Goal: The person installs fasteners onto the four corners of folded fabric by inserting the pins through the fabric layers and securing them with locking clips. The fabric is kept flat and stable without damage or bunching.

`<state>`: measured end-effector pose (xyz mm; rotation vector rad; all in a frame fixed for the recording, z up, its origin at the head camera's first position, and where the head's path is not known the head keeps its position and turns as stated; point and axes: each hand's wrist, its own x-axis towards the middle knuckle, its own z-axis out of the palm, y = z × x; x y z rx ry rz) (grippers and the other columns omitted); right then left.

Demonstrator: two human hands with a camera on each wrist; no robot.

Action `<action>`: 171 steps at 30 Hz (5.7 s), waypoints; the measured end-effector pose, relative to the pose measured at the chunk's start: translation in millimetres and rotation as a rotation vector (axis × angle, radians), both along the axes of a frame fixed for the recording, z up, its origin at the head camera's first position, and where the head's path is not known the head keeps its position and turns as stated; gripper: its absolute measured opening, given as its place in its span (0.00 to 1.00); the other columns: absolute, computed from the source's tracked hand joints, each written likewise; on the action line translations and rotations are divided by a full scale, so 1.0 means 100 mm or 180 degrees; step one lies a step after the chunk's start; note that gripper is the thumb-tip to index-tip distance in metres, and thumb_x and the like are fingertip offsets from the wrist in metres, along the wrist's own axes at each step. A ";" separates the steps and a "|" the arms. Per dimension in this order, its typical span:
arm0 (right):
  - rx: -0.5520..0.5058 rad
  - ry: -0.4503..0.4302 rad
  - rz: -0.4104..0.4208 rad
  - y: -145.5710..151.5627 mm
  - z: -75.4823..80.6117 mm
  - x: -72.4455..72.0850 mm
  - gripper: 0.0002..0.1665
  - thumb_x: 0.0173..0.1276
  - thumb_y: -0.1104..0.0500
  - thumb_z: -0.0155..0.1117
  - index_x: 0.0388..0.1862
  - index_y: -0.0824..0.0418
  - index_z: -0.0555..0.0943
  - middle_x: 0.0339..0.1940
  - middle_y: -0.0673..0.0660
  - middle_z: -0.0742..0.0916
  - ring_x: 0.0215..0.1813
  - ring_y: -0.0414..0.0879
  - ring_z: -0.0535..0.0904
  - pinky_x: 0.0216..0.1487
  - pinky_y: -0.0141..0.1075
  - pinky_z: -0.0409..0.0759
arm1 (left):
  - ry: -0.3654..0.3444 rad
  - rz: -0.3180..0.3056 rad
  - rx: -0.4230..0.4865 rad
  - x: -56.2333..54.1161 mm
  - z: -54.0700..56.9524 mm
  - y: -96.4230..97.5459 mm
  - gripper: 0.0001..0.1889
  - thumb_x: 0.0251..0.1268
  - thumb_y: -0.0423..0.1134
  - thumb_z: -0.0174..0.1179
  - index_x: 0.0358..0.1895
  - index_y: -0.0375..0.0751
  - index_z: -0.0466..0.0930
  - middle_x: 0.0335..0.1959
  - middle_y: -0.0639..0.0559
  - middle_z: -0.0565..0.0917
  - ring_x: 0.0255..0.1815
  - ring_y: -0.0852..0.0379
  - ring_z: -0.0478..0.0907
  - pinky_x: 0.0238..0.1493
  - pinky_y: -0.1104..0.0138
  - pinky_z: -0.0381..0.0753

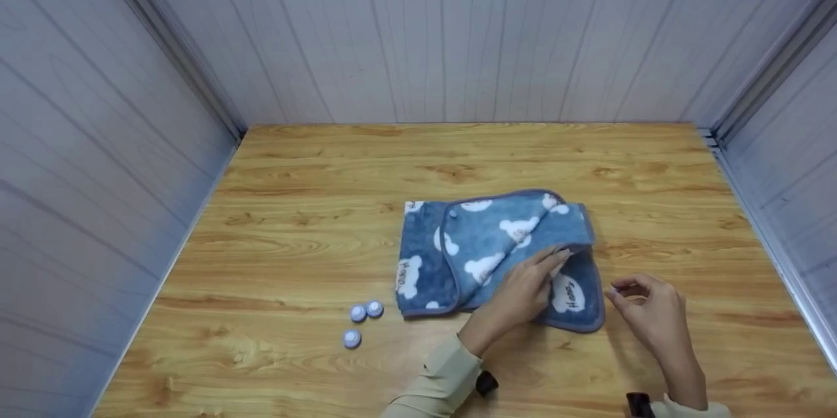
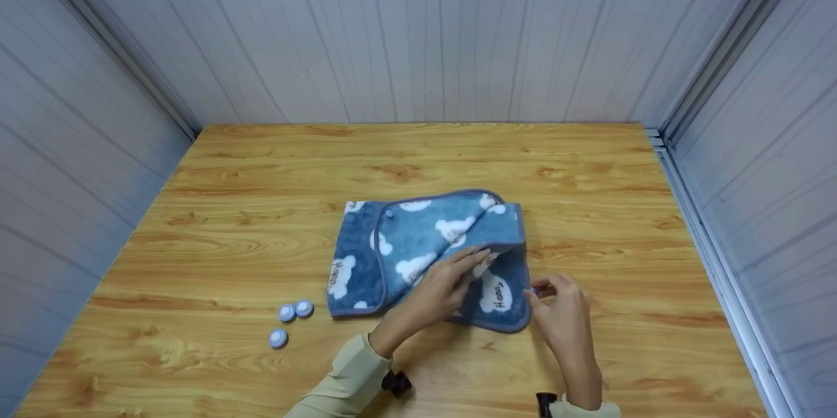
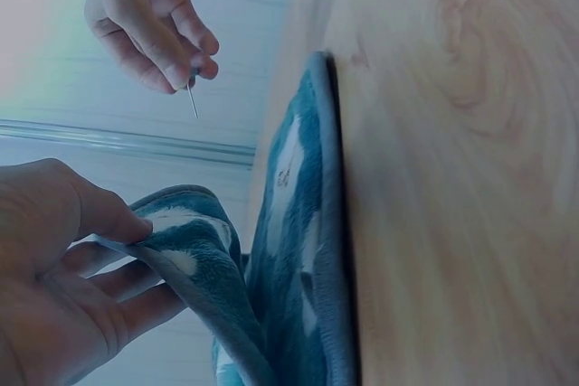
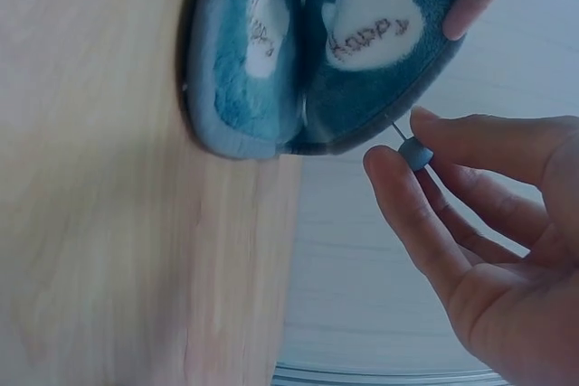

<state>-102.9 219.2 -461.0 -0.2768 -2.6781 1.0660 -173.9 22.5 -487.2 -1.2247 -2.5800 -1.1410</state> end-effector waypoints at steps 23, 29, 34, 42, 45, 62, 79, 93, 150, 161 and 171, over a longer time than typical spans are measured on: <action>-0.0365 0.0514 0.0243 -0.37 0.08 -0.32 0.09 0.52 0.72 0.72 0.33 0.68 0.83 0.32 0.61 0.86 0.33 0.32 0.80 0.31 0.21 0.77 | 0.0092 0.0063 -0.0051 -0.02 0.18 -0.10 0.26 0.65 0.26 0.51 0.67 0.40 0.68 0.67 0.46 0.69 0.58 0.57 0.74 0.52 0.76 0.72; -0.0506 0.0608 0.0273 -0.43 0.08 -0.36 0.11 0.50 0.74 0.72 0.34 0.70 0.82 0.31 0.62 0.86 0.32 0.31 0.80 0.32 0.21 0.77 | 0.0123 0.0061 -0.0054 -0.01 0.19 -0.11 0.23 0.69 0.29 0.49 0.66 0.40 0.68 0.66 0.45 0.70 0.60 0.56 0.72 0.55 0.74 0.70; -0.0589 0.0630 0.0250 -0.45 0.06 -0.39 0.13 0.50 0.75 0.71 0.36 0.70 0.81 0.31 0.62 0.86 0.32 0.37 0.83 0.32 0.20 0.76 | 0.0168 0.0048 -0.0123 0.00 0.18 -0.11 0.24 0.68 0.29 0.48 0.67 0.42 0.68 0.66 0.47 0.70 0.61 0.57 0.71 0.55 0.75 0.70; -0.0415 0.0597 0.0314 -0.48 0.02 -0.43 0.25 0.52 0.76 0.68 0.51 0.68 0.79 0.35 0.62 0.86 0.34 0.49 0.85 0.34 0.18 0.74 | 0.0177 -0.0057 -0.0135 0.03 0.17 -0.09 0.24 0.68 0.30 0.49 0.67 0.42 0.68 0.66 0.49 0.69 0.63 0.58 0.69 0.56 0.76 0.69; -0.0355 0.0593 0.0342 -0.49 0.02 -0.44 0.24 0.51 0.77 0.68 0.50 0.69 0.81 0.36 0.64 0.86 0.35 0.44 0.85 0.34 0.18 0.75 | 0.0121 -0.0076 -0.0188 0.05 0.17 -0.09 0.24 0.67 0.29 0.50 0.67 0.43 0.67 0.67 0.50 0.68 0.64 0.59 0.68 0.55 0.76 0.70; -0.0389 0.0480 0.0155 -0.49 0.01 -0.40 0.12 0.48 0.79 0.59 0.30 0.68 0.79 0.31 0.61 0.85 0.36 0.46 0.84 0.33 0.18 0.74 | 0.0031 -0.0233 -0.0272 0.18 0.20 -0.19 0.28 0.63 0.30 0.54 0.66 0.53 0.70 0.69 0.53 0.64 0.29 0.67 0.66 0.24 0.80 0.61; -0.0548 0.0497 0.0066 -0.49 0.02 -0.37 0.12 0.47 0.79 0.67 0.31 0.70 0.79 0.31 0.60 0.84 0.37 0.42 0.84 0.35 0.20 0.76 | 0.0132 -0.0005 -0.0617 0.19 0.30 -0.52 0.15 0.63 0.37 0.59 0.52 0.53 0.81 0.50 0.61 0.79 0.44 0.67 0.77 0.39 0.77 0.75; -0.0521 0.0398 0.0058 -0.47 0.01 -0.35 0.11 0.50 0.77 0.66 0.33 0.69 0.79 0.33 0.61 0.84 0.35 0.27 0.78 0.35 0.19 0.75 | 0.0070 0.0349 -0.0629 0.19 0.27 -0.84 0.15 0.59 0.37 0.62 0.50 0.50 0.82 0.48 0.58 0.80 0.43 0.62 0.79 0.26 0.76 0.72; -0.0490 0.0339 0.0120 -0.49 0.02 -0.30 0.12 0.50 0.78 0.63 0.33 0.68 0.79 0.35 0.60 0.84 0.39 0.39 0.82 0.35 0.19 0.75 | -0.0685 0.1438 -0.0785 0.20 -0.01 -1.87 0.16 0.54 0.31 0.65 0.49 0.43 0.82 0.52 0.46 0.79 0.56 0.47 0.74 0.51 0.55 0.76; -0.0478 0.0366 0.0158 -0.48 0.02 -0.30 0.11 0.51 0.77 0.64 0.33 0.67 0.79 0.33 0.58 0.83 0.37 0.33 0.80 0.34 0.19 0.75 | -0.0723 0.1638 -0.0748 0.22 -0.03 -2.04 0.16 0.50 0.24 0.59 0.44 0.39 0.83 0.41 0.46 0.81 0.45 0.47 0.76 0.40 0.54 0.77; -0.0427 0.0401 0.0146 -0.48 0.02 -0.30 0.13 0.49 0.79 0.65 0.33 0.68 0.80 0.33 0.60 0.84 0.35 0.26 0.76 0.34 0.18 0.74 | -0.1051 0.1676 -0.0702 0.27 -0.08 -2.10 0.08 0.65 0.27 0.54 0.39 0.38 0.83 0.40 0.46 0.79 0.44 0.48 0.75 0.44 0.54 0.75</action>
